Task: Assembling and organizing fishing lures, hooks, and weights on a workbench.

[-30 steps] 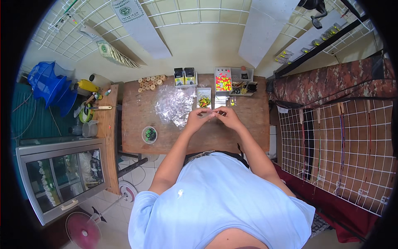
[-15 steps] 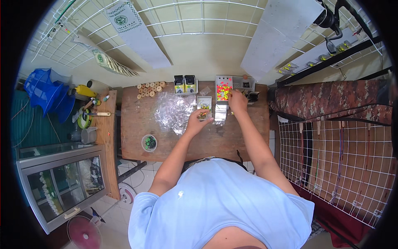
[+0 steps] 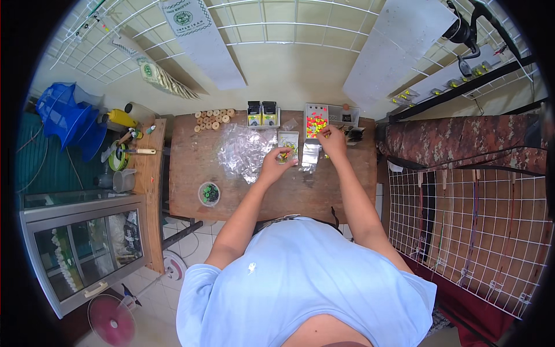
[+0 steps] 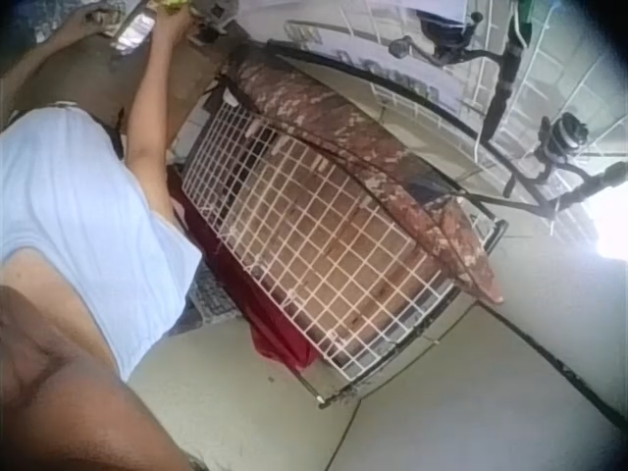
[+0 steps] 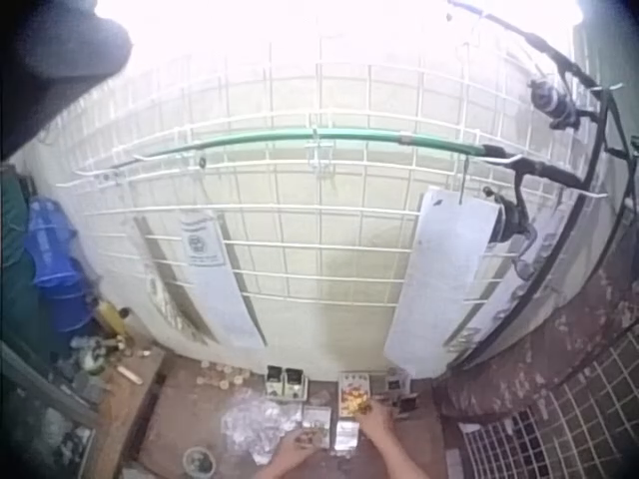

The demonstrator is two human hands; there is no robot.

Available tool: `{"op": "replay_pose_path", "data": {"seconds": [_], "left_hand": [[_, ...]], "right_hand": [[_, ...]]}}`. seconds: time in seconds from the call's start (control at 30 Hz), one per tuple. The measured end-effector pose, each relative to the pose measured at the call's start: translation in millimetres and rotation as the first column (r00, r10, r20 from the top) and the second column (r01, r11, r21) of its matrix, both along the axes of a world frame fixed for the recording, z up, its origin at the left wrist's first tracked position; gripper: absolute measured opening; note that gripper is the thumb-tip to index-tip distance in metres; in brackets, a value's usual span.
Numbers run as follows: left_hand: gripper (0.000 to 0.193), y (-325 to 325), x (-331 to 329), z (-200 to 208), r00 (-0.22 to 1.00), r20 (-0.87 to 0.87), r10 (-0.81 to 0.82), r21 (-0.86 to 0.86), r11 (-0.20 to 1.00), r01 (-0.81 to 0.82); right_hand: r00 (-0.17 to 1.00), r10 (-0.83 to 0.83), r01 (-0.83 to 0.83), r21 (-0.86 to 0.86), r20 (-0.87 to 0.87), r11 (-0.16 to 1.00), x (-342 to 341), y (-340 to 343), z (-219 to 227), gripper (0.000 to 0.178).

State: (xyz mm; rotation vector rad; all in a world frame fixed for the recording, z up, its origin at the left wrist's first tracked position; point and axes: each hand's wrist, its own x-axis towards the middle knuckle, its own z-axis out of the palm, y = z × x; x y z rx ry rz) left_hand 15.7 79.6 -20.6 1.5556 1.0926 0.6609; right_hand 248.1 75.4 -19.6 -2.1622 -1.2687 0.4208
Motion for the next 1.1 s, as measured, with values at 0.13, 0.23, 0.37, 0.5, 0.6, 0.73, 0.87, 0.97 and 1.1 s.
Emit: {"op": "replay_pose_path", "data": {"seconds": [0.13,0.23,0.37,0.5,0.6,0.73,0.87,0.97,1.1], "left_hand": [[0.042,-1,2,-5,0.995,-0.087,-0.045,0.205,0.977,0.062],[0.041,-6,4,-4,0.991,-0.127,-0.043,0.259,0.963,0.075],[0.041,-16,5,-2,0.992,-0.123,-0.042,0.282,0.957,0.076],[0.04,-19,3,-2,0.991,-0.13,-0.039,0.308,0.948,0.078],[0.039,-23,2,0,0.993,-0.108,-0.041,0.306,0.949,0.073],[0.04,-25,0,-4,0.997,-0.074,-0.026,0.352,0.935,0.05],[0.04,-25,-3,-11,0.998,-0.054,0.022,0.315,0.949,-0.004],[0.038,-23,-5,-8,0.999,-0.049,0.002,0.205,0.979,0.008],[0.035,-16,1,12,0.97,-0.207,-0.125,0.511,0.832,0.216]], "right_hand": [[0.753,0.145,-0.132,0.069,-0.641,0.989,-16,-24,-14,0.017],[0.56,0.181,-0.131,0.13,-0.809,0.983,-36,-45,-7,0.022],[0.665,0.252,-0.165,0.191,-0.703,0.968,-43,-60,-11,0.02],[0.746,0.348,-0.264,0.227,-0.568,0.937,-43,-69,-8,0.015],[0.761,0.345,-0.259,0.231,-0.549,0.938,-44,-74,-4,0.017],[0.758,0.33,-0.243,0.226,-0.562,0.943,-46,-76,-3,0.021],[0.729,0.323,-0.248,0.207,-0.604,0.946,-47,-73,-4,0.022],[0.75,0.259,-0.214,0.147,-0.609,0.966,-38,-68,-12,0.021],[0.901,0.125,-0.087,0.111,-0.416,0.99,-7,-50,-34,0.02]]}}
